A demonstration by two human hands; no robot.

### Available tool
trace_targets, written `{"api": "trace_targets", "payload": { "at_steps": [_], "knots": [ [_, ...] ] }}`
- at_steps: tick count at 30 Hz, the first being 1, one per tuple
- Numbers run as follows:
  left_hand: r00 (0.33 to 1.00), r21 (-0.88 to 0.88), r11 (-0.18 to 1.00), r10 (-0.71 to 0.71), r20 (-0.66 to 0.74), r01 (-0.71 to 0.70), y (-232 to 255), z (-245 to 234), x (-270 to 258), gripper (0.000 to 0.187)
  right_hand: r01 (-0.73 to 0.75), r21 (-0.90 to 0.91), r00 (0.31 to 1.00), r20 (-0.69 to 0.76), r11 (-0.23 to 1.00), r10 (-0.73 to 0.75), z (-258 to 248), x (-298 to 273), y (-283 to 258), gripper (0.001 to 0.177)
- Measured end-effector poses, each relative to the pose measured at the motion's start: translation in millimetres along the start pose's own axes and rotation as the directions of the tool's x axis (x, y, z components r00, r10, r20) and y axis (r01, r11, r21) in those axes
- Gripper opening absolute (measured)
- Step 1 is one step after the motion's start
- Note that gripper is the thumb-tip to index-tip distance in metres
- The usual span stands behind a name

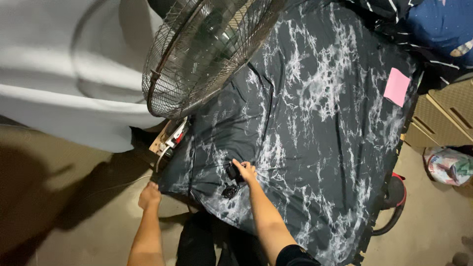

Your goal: The person folds a pillowcase and places it on a bed, moves a vacuum cleaner and other items across a floor, organizes clothing on hangers in a storage area, and uses scissors to cut small packets from a sheet of paper.

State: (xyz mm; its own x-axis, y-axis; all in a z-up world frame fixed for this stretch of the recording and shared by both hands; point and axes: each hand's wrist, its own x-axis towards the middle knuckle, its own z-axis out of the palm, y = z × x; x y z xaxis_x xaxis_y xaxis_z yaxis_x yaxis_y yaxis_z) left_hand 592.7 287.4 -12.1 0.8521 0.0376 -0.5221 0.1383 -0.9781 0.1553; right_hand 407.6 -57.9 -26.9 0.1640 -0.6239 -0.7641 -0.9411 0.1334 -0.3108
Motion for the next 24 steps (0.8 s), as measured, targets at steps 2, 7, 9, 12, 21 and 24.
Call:
{"api": "trace_targets", "payload": {
  "at_steps": [2,7,9,12,21,24],
  "knots": [
    [0.996,0.035,0.998,-0.061,0.063,0.059,-6.0,-1.5,-3.4,0.030,0.013,0.007,1.000,0.027,1.000,-0.013,-4.1,2.2,0.3,0.098],
    [0.984,-0.085,0.982,-0.165,0.067,0.170,4.3,3.5,-4.2,0.038,0.068,-0.015,0.997,0.045,0.998,-0.067,-8.2,0.7,4.6,0.098],
    [0.997,-0.185,0.981,-0.067,-0.038,0.059,10.6,3.1,-1.0,0.040,0.096,-0.031,0.994,0.054,0.995,-0.095,-8.5,-0.1,6.0,0.098],
    [0.979,-0.375,0.910,0.122,-0.165,-0.176,34.7,11.0,8.9,0.045,0.077,-0.040,0.994,0.075,0.996,-0.074,-10.5,6.1,4.0,0.098],
    [0.924,0.172,0.955,0.279,-0.260,-0.240,31.1,26.7,29.4,0.034,0.073,-0.004,0.994,0.082,0.997,-0.072,-10.0,6.1,9.6,0.093],
    [0.848,-0.234,0.830,0.430,-0.309,-0.506,11.1,20.7,31.3,0.035,0.116,0.029,0.991,0.060,0.993,-0.117,-8.4,-4.2,14.5,0.095]
  ]
}}
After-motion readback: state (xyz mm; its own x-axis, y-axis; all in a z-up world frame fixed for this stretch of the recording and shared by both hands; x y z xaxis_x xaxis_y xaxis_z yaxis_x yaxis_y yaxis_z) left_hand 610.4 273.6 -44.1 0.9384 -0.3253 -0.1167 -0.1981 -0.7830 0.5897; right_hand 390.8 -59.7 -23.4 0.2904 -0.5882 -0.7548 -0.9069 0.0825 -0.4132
